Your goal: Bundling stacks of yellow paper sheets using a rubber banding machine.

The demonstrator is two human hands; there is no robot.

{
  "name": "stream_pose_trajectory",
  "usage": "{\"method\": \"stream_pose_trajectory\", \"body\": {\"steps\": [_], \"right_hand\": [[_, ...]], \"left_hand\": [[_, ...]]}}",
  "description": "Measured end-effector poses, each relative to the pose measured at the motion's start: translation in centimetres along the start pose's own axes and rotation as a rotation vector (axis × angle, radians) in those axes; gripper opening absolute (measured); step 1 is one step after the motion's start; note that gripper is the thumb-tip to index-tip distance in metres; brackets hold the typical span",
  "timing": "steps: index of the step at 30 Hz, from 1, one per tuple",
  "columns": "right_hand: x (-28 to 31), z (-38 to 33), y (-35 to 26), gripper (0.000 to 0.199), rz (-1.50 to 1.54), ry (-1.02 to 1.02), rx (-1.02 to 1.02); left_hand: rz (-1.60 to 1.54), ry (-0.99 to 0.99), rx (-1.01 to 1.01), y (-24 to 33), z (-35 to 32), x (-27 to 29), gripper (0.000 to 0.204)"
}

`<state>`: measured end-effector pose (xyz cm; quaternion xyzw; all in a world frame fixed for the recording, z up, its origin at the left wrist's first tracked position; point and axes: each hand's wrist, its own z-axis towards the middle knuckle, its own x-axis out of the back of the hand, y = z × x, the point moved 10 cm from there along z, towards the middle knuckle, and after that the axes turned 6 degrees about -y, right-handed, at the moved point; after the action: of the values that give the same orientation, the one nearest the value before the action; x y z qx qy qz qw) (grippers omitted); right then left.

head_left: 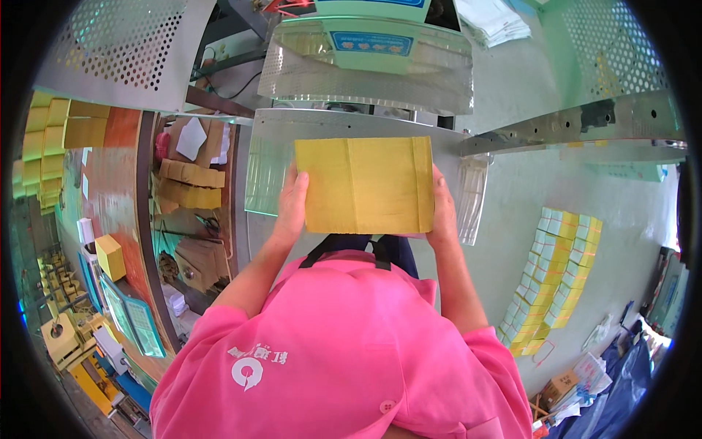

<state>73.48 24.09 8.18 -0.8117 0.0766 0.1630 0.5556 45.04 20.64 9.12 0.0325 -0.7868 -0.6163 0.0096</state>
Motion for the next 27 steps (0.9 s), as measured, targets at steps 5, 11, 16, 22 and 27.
{"method": "stream_pose_trajectory", "body": {"steps": [5, 11, 16, 22, 27], "right_hand": [[0.3, 0.0, -0.2, 0.061, -0.103, -0.064, 0.038], [0.8, -0.2, -0.6, 0.054, -0.252, -0.051, 0.007], [1.8, -0.2, 0.0, 0.053, -0.200, -0.060, -0.060], [1.5, 0.1, 0.3, 0.049, -0.129, -0.076, -0.097], [1.3, 0.1, 0.4, 0.048, -0.060, -0.057, -0.133]], "left_hand": [[-0.082, 0.013, 0.018, -0.8, -0.1, 0.4, 0.056], [-0.183, 0.010, 0.088, -3.1, -0.3, 2.0, 0.057], [-0.107, -0.016, 0.135, -0.8, -0.3, 1.1, 0.058], [-0.006, 0.005, 0.086, -0.2, -0.3, 1.0, 0.058], [0.006, -0.031, 0.202, -2.0, -0.8, 1.4, 0.053]]}}
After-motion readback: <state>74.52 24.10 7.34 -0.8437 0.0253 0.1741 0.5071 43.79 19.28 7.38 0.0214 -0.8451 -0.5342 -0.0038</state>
